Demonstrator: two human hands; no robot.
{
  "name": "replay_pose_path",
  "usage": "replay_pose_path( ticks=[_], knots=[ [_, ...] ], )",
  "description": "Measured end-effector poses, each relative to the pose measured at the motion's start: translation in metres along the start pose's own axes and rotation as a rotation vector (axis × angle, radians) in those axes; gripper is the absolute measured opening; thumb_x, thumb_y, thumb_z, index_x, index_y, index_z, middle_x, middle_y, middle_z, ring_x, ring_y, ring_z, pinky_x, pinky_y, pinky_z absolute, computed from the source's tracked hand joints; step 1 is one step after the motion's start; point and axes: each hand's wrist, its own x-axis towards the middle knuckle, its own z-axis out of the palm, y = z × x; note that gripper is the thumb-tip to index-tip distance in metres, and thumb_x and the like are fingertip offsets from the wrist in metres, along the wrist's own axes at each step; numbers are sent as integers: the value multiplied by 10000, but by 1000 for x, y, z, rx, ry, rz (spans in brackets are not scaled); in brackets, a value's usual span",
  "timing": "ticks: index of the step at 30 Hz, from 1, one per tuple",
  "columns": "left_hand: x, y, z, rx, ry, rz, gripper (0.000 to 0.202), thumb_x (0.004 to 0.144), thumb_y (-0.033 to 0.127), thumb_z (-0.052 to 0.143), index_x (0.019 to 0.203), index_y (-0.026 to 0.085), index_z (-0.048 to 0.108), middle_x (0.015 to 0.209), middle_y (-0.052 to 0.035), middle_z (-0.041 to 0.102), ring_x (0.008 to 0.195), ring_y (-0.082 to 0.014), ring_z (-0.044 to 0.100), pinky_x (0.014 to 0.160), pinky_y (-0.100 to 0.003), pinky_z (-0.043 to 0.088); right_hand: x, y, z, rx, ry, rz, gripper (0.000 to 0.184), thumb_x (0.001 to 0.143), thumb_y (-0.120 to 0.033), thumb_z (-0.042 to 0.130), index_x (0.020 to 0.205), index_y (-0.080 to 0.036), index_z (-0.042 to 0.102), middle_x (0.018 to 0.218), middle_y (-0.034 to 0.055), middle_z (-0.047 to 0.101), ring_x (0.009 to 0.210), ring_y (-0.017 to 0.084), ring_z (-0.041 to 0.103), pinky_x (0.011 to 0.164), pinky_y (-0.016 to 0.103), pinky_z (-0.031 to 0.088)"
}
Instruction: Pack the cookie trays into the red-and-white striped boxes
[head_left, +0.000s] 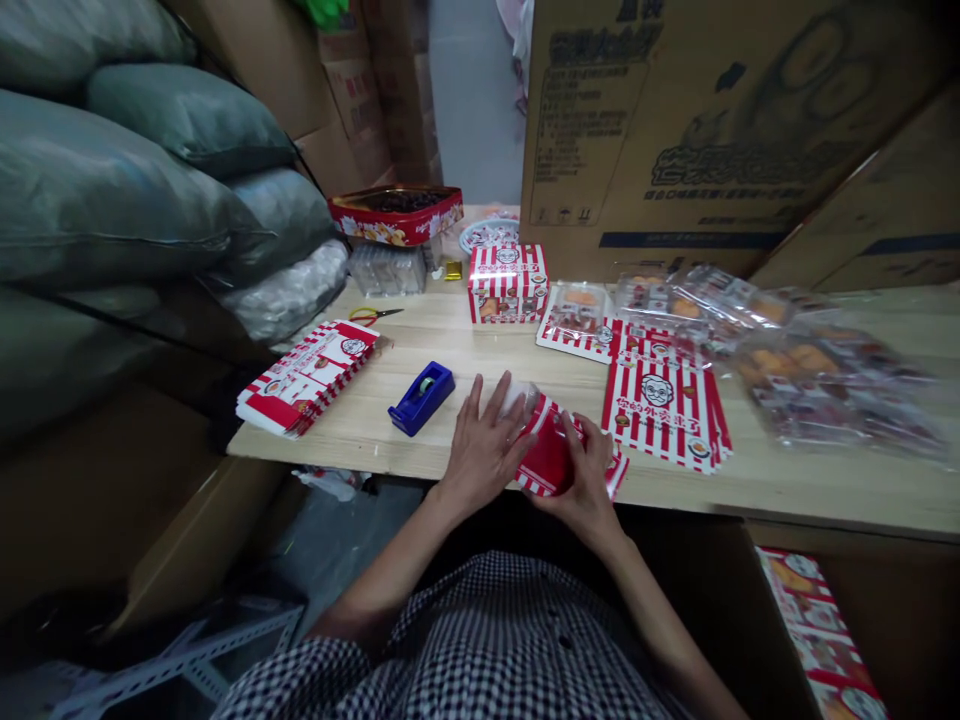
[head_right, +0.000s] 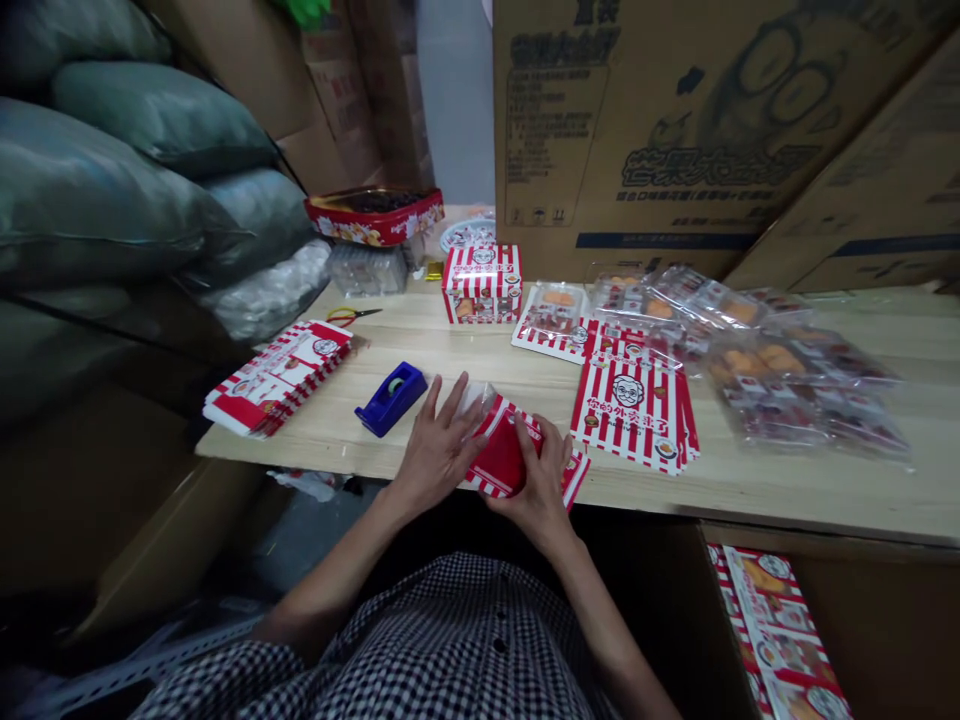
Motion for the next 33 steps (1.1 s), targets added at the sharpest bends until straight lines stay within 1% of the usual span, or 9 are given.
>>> replay_pose_path(
  ticks=[4, 6, 10, 16, 21, 24, 27, 30, 33],
  knots=[
    [8, 5, -16, -28, 216, 49, 671, 950, 373, 579, 1551, 252, 308, 1671, -112, 172, 1542, -334, 128, 1215, -576, 209, 8, -7, 16, 76, 206, 91, 1283, 600, -487, 841, 1593, -301, 50, 1488, 153, 233, 1361, 413, 333, 1111, 612, 312],
    [3, 14, -18, -25, 285, 61, 616, 966, 298, 550, 1539, 253, 325, 1628, -113, 301, 1521, -302, 227, 1206, -547, 254, 12, -11, 24, 115, 296, 105, 1322, 589, -495, 839, 1595, -281, 8, 1477, 160, 230, 1344, 401, 344, 1075, 611, 361],
    [-7, 33, -11, 113, 203, 106, 458, 960, 249, 544, 1417, 246, 515, 1401, -68, 609, 1425, -278, 406, 1226, -530, 196, 12, -14, 37, 153, 352, 73, 1184, 668, -451, 782, 1599, -267, 73, 1463, 169, 267, 1320, 389, 355, 1055, 627, 369],
    [-1, 38, -4, 134, 24, 128, 461, 966, 419, 526, 1385, 227, 556, 1292, -63, 685, 1254, -240, 554, 1241, -481, 160, 1, -7, 52, 235, 444, 46, 975, 810, -407, 654, 1605, -236, 116, 1406, 190, 331, 1291, 399, 392, 1010, 660, 387],
    [-5, 36, -4, 145, 118, 237, 468, 967, 429, 524, 1397, 245, 533, 1406, -58, 615, 1395, -235, 445, 1257, -513, 3, 9, -5, 53, 237, 502, 46, 1082, 780, -454, 704, 1612, -204, 59, 1423, 208, 314, 1342, 444, 331, 1040, 690, 337],
    [-13, -2, -28, 231, 307, 107, 530, 943, 457, 545, 1428, 251, 498, 1537, -91, 471, 1477, -264, 331, 1249, -519, 69, 13, -1, 51, 222, 489, 87, 1358, 596, -497, 863, 1610, -202, 9, 1459, 202, 259, 1370, 464, 294, 1072, 683, 314],
    [-24, -83, -77, 487, 439, -359, 653, 934, 442, 565, 1508, 188, 387, 1588, -154, 374, 1536, -301, 164, 1233, -534, 93, 11, 4, 47, 229, 449, 136, 1451, 510, -508, 911, 1608, -183, 20, 1465, 199, 247, 1379, 465, 281, 1104, 673, 277],
    [-38, -166, -131, 723, 40, -867, 789, 884, 428, 640, 1533, 111, 324, 1606, -221, 303, 1525, -381, 150, 1200, -552, 179, 9, 8, 46, 265, 429, 177, 1450, 504, -489, 915, 1609, -187, 27, 1469, 199, 249, 1390, 461, 265, 1124, 654, 257],
    [-49, -211, -167, 734, -90, -983, 470, 947, 379, 538, 1355, 149, 575, 1375, -211, 598, 1285, -365, 549, 1043, -489, 429, 8, 12, 49, 285, 421, 189, 1469, 482, -471, 925, 1611, -197, 25, 1475, 202, 239, 1394, 463, 245, 1131, 639, 253]
  ],
)
